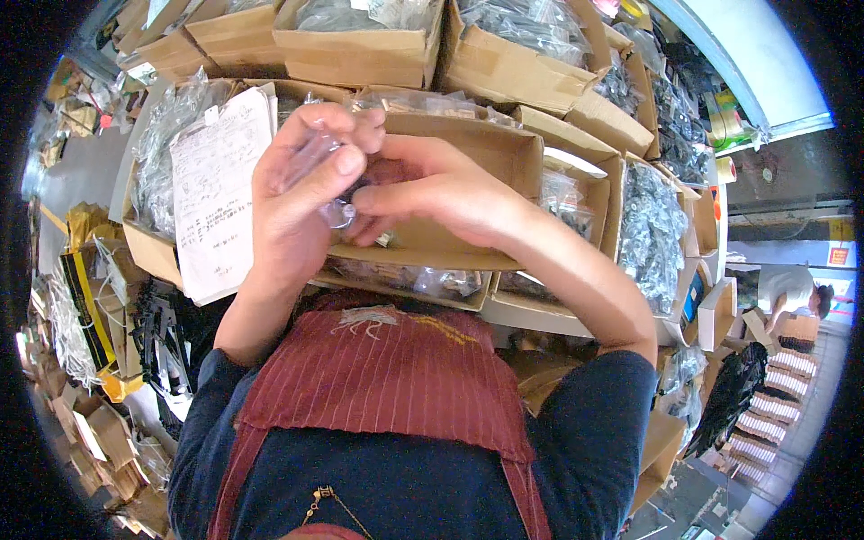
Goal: The person sorts small black hardware components from a cardboard box into clear plastic bags. They repeatedly pick up the items, place them into bags, and seal them. The person also handles a stack of papers and moves a cardboard box to the side.
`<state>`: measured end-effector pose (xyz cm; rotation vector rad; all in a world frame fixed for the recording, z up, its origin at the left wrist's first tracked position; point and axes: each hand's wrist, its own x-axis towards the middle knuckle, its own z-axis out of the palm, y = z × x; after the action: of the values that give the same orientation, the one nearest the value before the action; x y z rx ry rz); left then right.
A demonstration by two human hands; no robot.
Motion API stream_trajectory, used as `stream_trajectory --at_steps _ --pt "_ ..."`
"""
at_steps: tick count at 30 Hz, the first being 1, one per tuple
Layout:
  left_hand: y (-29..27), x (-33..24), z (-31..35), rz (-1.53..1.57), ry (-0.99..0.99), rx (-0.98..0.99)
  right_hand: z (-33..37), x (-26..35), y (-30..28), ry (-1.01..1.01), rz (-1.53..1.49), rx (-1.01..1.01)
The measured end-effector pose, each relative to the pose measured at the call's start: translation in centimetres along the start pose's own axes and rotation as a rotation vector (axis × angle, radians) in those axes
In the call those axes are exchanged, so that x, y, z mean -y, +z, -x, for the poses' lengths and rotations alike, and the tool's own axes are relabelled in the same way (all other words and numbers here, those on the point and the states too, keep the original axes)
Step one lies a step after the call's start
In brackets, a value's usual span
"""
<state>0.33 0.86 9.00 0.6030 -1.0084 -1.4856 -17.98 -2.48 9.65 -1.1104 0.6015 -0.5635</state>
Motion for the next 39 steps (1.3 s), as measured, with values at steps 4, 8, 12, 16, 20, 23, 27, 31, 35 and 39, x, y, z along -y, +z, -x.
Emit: stream_trajectory --at_steps 4,8,12,16,20,23,27,31,35,39 --pt "-1.1 2.4 -0.8 -0.333 0.065 0.061 3.4 -0.2 -3.6 -0.014 0.182 -0.335" --pt "-3.1 3.2 -0.2 -0.449 -0.017 -0.002 4.2 -0.4 -5.2 0.066 0.446 -0.427" --pt "-3.0 2.2 -0.1 -0.432 -0.027 0.039 1.7 -0.8 -4.7 0.098 0.718 -0.402" --pt "-3.4 0.1 0.8 -0.405 -0.105 0.008 0.5 -0.1 -4.4 -0.225 1.225 -0.38" --pt "-4.6 0.2 1.4 -0.422 -0.136 -0.072 -0.7 0.2 -4.8 -0.458 1.563 -0.374" --pt "-4.5 0.3 2.6 -0.357 -0.252 -0.1 0.2 2.5 -3.9 -0.263 1.352 -0.446" --pt "-3.4 -0.1 3.0 -0.325 -0.433 0.08 1.1 2.6 -4.7 -0.226 1.153 -0.444" --pt "-1.8 0.4 3.3 -0.183 -0.581 0.261 2.9 3.5 -2.2 -0.204 0.608 -0.5" --pt "-1.0 2.7 2.6 0.087 -0.35 0.216 3.6 1.1 0.1 -0.358 0.388 -0.474" --pt "-1.8 3.1 1.4 0.383 -0.208 0.075 4.4 -2.0 1.2 -0.279 0.233 -0.294"
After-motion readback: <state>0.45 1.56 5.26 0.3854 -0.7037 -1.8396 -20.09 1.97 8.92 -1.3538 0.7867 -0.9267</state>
